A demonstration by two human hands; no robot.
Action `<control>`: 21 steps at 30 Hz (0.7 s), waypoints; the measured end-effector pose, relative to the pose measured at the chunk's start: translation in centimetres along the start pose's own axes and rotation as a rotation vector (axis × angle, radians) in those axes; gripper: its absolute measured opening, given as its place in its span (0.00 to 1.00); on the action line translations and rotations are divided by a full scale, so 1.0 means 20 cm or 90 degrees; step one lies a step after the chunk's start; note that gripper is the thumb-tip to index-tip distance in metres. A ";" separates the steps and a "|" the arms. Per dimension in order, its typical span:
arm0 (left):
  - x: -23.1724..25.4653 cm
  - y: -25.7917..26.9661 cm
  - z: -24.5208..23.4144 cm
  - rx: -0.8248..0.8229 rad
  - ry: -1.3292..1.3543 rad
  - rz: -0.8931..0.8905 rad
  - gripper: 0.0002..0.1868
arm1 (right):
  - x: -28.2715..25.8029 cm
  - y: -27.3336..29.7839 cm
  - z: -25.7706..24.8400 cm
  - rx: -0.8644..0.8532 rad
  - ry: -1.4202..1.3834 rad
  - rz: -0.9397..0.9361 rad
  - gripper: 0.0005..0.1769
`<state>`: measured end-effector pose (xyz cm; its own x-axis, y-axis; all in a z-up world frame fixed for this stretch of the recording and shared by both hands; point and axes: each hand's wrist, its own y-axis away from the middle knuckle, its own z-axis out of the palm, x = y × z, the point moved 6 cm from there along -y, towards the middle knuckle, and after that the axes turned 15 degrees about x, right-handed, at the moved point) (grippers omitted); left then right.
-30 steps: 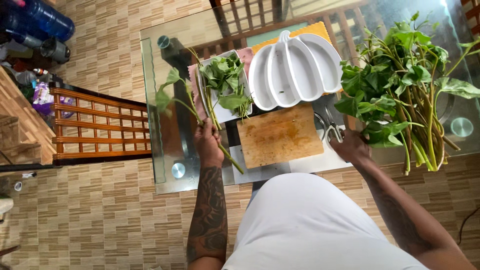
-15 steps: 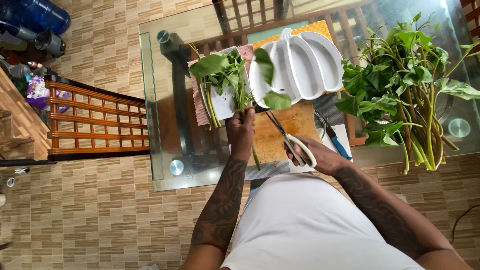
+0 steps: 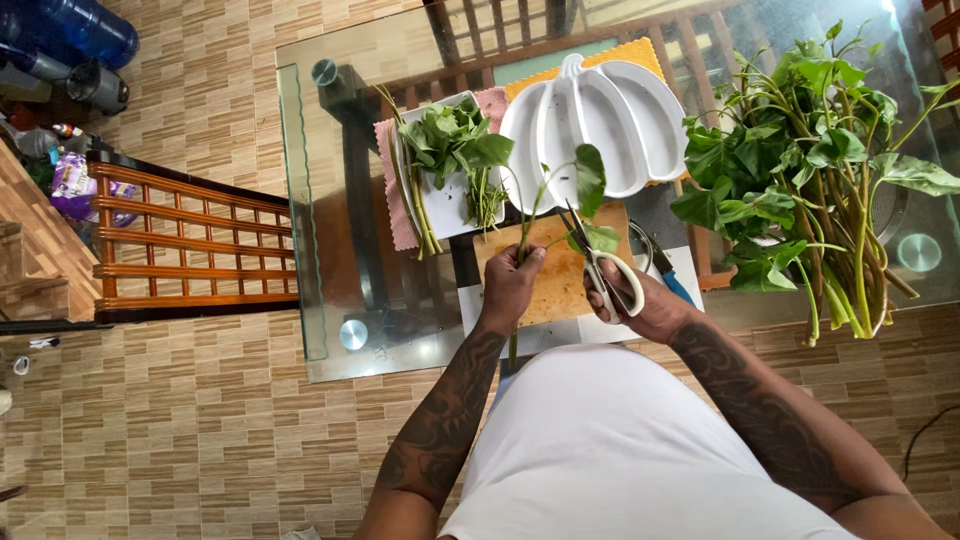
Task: The person uses scissors to trim leaves and stems from a bunch of green leafy plants on a glass table. They place trimmed leaves and stems into a white divided plate and a square dish while working over a wooden cutting board.
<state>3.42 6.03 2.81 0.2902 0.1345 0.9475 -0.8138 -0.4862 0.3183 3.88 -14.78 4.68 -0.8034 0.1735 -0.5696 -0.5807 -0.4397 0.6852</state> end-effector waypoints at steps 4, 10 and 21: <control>-0.07 0.01 0.02 -0.064 -0.078 -0.016 0.15 | 0.02 0.01 0.00 0.037 0.041 0.004 0.23; -0.21 -0.04 0.04 -0.044 -0.054 -0.056 0.18 | 0.10 -0.01 -0.06 0.111 0.062 0.070 0.27; -0.34 -0.05 0.01 -0.046 -0.110 -0.042 0.18 | 0.20 -0.03 -0.17 0.102 0.136 0.098 0.27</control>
<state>2.30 5.40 -3.88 0.4209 0.0101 0.9071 -0.8227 -0.4170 0.3864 1.46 -16.79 0.56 -0.8476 -0.0819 -0.5243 -0.4809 -0.2992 0.8241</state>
